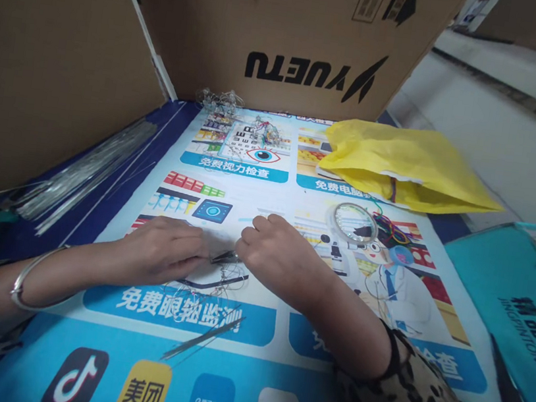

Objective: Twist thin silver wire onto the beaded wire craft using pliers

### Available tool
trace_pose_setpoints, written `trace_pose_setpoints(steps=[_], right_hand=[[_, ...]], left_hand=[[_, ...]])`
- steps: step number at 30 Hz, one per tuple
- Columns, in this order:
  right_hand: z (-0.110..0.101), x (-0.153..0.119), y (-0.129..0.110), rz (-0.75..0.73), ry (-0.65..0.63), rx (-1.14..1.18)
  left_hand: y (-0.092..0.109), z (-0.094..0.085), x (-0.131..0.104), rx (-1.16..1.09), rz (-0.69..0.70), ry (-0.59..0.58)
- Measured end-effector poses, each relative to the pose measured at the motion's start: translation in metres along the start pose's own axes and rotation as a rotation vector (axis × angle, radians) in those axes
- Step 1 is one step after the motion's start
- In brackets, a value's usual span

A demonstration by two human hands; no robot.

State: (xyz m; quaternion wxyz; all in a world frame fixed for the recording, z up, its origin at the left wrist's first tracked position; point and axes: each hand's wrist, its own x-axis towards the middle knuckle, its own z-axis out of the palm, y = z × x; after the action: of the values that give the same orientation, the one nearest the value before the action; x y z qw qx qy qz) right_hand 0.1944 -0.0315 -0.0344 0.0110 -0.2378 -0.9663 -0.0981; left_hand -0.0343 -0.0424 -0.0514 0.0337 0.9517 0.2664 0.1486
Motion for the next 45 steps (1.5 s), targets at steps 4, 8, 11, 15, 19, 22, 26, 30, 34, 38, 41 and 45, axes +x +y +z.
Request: trace_pose_setpoints(steps=[4, 8, 11, 15, 19, 22, 26, 30, 34, 38, 41, 45], right_hand=[[0.001, -0.001, 0.0, -0.008, -0.019, -0.002], [0.0, -0.001, -0.001, 0.006, -0.007, -0.013], [0.0, -0.002, -0.002, 0.025, 0.008, -0.018], [0.002, -0.003, -0.003, 0.045, 0.028, -0.015], [0.006, -0.003, -0.002, 0.048, 0.04, 0.001], [0.009, -0.004, -0.001, 0.057, 0.05, 0.009], [0.01, -0.003, -0.002, 0.068, 0.05, 0.019], [0.009, -0.004, -0.003, 0.089, 0.045, 0.015], [0.01, -0.005, -0.002, 0.08, 0.039, 0.018], [0.013, -0.005, 0.0, 0.056, 0.04, 0.029], [0.013, -0.004, 0.0, 0.05, 0.038, 0.022], [0.01, -0.004, -0.001, 0.045, 0.03, 0.001]], left_hand=[[-0.001, 0.0, 0.0, -0.015, 0.006, 0.005], [0.0, -0.001, 0.001, 0.001, -0.029, 0.009], [0.0, 0.0, 0.002, 0.014, -0.029, 0.014], [-0.001, 0.001, 0.001, 0.005, -0.01, 0.007], [-0.001, 0.0, 0.001, -0.013, 0.002, -0.009], [-0.001, 0.0, 0.0, -0.018, 0.001, -0.01], [-0.003, 0.001, 0.0, -0.003, 0.015, 0.006], [-0.004, 0.003, 0.0, 0.007, 0.024, 0.001], [-0.004, 0.003, -0.001, 0.019, 0.045, -0.003], [-0.005, 0.003, -0.001, 0.029, 0.051, -0.008], [-0.005, 0.003, 0.0, 0.035, 0.06, -0.003], [-0.005, 0.002, 0.0, 0.006, 0.058, 0.007]])
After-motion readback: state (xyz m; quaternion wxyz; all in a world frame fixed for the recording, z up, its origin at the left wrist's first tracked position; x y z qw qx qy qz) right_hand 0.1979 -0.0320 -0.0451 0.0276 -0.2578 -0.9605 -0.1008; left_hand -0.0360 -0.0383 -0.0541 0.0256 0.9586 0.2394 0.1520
